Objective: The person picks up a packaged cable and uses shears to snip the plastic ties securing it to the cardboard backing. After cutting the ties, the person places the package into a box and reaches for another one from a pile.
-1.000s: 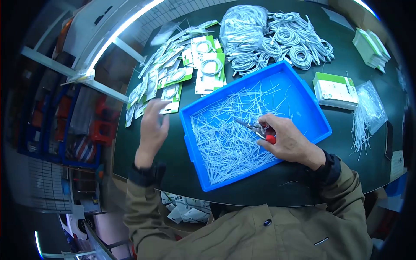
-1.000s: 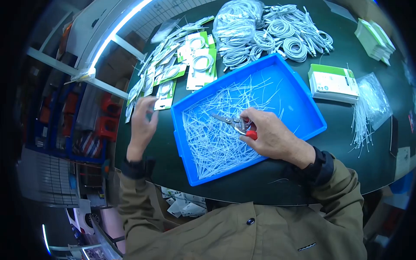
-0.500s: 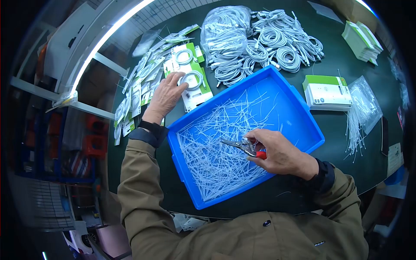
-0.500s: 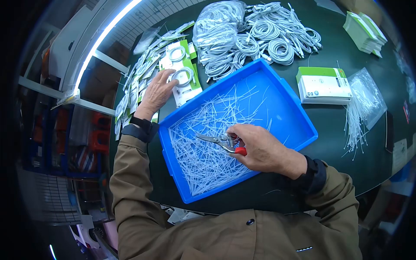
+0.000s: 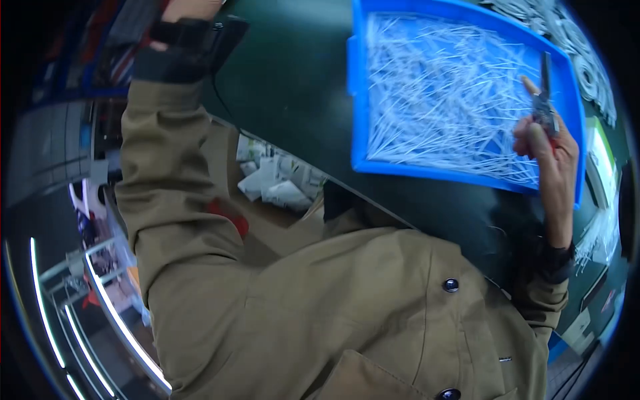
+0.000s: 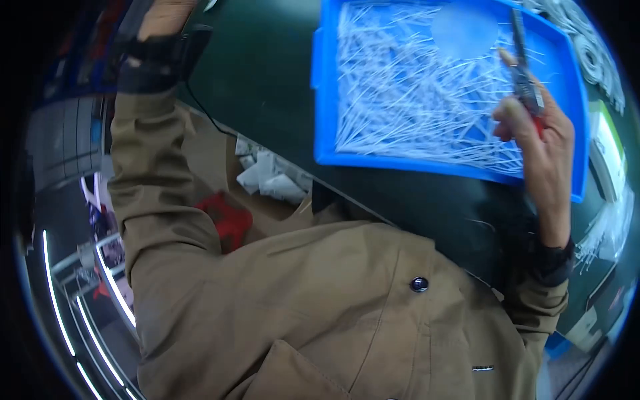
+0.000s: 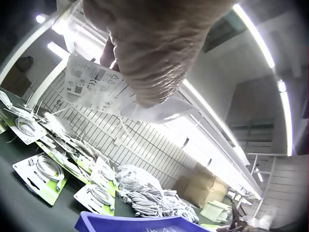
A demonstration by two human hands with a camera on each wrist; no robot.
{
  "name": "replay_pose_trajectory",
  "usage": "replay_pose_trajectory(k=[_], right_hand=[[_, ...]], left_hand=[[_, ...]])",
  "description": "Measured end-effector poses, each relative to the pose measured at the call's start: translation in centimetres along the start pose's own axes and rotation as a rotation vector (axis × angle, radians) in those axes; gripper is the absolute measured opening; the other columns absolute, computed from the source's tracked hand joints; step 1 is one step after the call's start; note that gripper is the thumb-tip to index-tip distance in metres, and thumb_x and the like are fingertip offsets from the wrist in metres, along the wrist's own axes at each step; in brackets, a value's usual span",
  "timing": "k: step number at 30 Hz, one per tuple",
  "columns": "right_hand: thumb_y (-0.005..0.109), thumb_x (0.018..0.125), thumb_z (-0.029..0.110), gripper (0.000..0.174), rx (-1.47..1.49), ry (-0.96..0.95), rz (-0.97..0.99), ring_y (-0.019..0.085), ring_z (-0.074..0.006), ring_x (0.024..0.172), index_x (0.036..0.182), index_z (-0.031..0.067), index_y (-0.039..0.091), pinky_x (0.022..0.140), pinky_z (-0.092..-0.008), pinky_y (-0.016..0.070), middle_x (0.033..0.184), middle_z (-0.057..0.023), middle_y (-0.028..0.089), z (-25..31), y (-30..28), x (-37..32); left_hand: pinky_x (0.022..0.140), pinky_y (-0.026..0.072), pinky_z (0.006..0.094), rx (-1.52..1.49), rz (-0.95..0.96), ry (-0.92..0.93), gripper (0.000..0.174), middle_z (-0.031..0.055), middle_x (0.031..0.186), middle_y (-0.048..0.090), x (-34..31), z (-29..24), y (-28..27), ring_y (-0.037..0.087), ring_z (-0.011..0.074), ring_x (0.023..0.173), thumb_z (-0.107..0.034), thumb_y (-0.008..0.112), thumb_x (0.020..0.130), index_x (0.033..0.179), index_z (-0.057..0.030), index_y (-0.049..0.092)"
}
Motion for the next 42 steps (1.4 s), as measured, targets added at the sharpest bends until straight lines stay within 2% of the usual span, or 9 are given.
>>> replay_pose_trajectory(k=[3, 7, 9, 11, 14, 17, 21, 31, 42], right_hand=[[0.059, 0.112, 0.03, 0.052, -0.066, -0.016, 0.057, 0.055, -0.005, 0.075, 0.161, 0.0119, 0.053, 0.068, -0.0228, 0.0474, 0.088, 0.0042, 0.055, -0.4, 0.2, -0.2], [0.055, 0.112, 0.036, 0.055, -0.24, 0.04, 0.119, 0.041, -0.0049, 0.07, 0.162, 0.0108, 0.051, 0.062, -0.024, 0.0336, 0.086, 0.0042, 0.047, 0.7, 0.5, -0.5], [0.06, 0.107, 0.031, 0.057, -0.281, 0.014, 0.127, 0.046, -0.0091, 0.075, 0.158, 0.0086, 0.053, 0.067, -0.0267, 0.0379, 0.092, -0.0006, 0.052, 1.7, 0.6, -0.7], [0.065, 0.101, 0.026, 0.058, -0.29, -0.052, 0.128, 0.051, -0.0134, 0.079, 0.155, 0.0063, 0.055, 0.072, -0.0294, 0.0421, 0.099, -0.0053, 0.057, 3.0, 1.0, -0.8], [0.072, 0.093, 0.018, 0.061, -0.316, -0.177, 0.108, 0.059, -0.0197, 0.086, 0.151, 0.003, 0.058, 0.079, -0.0335, 0.0485, 0.108, -0.0125, 0.064, 5.6, 1.9, -1.3], [0.079, 0.085, 0.01, 0.065, -0.345, -0.24, 0.128, 0.067, -0.0261, 0.093, 0.146, -0.0004, 0.062, 0.086, -0.0375, 0.0549, 0.117, -0.0196, 0.072, 8.5, 2.7, -2.6], [0.089, 0.083, 0.022, 0.07, -0.347, -0.3, 0.116, 0.065, -0.0339, 0.087, 0.147, 0.008, 0.063, 0.073, -0.0427, 0.0533, 0.1, -0.0152, 0.067, 9.4, 3.1, -4.3], [0.089, 0.084, 0.024, 0.071, -0.535, -0.295, 0.006, 0.064, -0.0307, 0.088, 0.148, 0.0091, 0.061, 0.071, -0.043, 0.0542, 0.098, -0.0124, 0.062, 7.4, 0.7, -5.8], [0.088, 0.084, 0.023, 0.068, -0.677, -0.265, -0.119, 0.064, -0.0285, 0.084, 0.146, 0.0066, 0.063, 0.067, -0.0408, 0.0543, 0.095, -0.0115, 0.06, 6.6, 0.9, -6.3]], left_hand=[[0.078, 0.059, 0.0284, -0.348, -0.15, -0.263, 0.031, 0.0114, 0.107, 0.075, -6.4, 0.3, -4.9, 0.074, 0.0144, 0.089, -0.017, 0.065, 0.106, 0.129, 0.0042, 0.062], [0.081, 0.0618, 0.0313, -0.807, -0.287, -0.733, 0.042, 0.013, 0.114, 0.075, -17.7, 1.8, -7.8, 0.076, 0.0209, 0.092, -0.022, 0.061, 0.105, 0.137, 0.0049, 0.061], [0.089, 0.0619, 0.0342, -0.713, -0.359, -1.092, 0.046, 0.0128, 0.116, 0.075, -23.3, -0.9, -6.4, 0.076, 0.0221, 0.099, -0.026, 0.062, 0.106, 0.139, 0.0053, 0.061], [0.094, 0.0616, 0.042, -0.706, -0.331, -1.055, 0.048, 0.018, 0.126, 0.071, -22.2, 2.1, -7.1, 0.074, 0.0287, 0.11, -0.025, 0.062, 0.104, 0.14, 0.0069, 0.057], [0.099, 0.0609, 0.0495, -0.824, -0.253, -1.133, 0.055, 0.0217, 0.134, 0.068, -24.4, -0.1, -2.9, 0.073, 0.0356, 0.117, -0.026, 0.061, 0.103, 0.146, 0.007, 0.052], [0.1, 0.0609, 0.0478, -1.189, -0.285, -1.242, 0.055, 0.0226, 0.136, 0.067, -23.2, -5.6, 2.8, 0.073, 0.0355, 0.118, -0.03, 0.054, 0.108, 0.15, 0.0049, 0.049], [0.095, 0.0624, 0.04, -1.343, -0.203, -1.2, 0.049, 0.0191, 0.133, 0.067, -20.3, -9.9, 7.7, 0.075, 0.0265, 0.112, -0.027, 0.045, 0.113, 0.15, 0.0035, 0.045], [0.095, 0.0621, 0.039, -1.326, -0.021, -1.095, 0.046, 0.0191, 0.13, 0.069, -17.2, -14.3, 11.6, 0.075, 0.0255, 0.112, -0.03, 0.048, 0.112, 0.146, 0.0009, 0.05], [0.093, 0.0618, 0.0356, -1.357, -0.071, -1.008, 0.046, 0.0185, 0.13, 0.066, -15.8, -16.6, 14.1, 0.074, 0.0219, 0.111, -0.028, 0.046, 0.113, 0.15, -0.0008, 0.045]])
Point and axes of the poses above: each hand's wrist, its own x-axis towards the middle knuckle, its own y-axis out of the palm, z = x × y, the point moved 8 cm from there along x, towards the middle knuckle
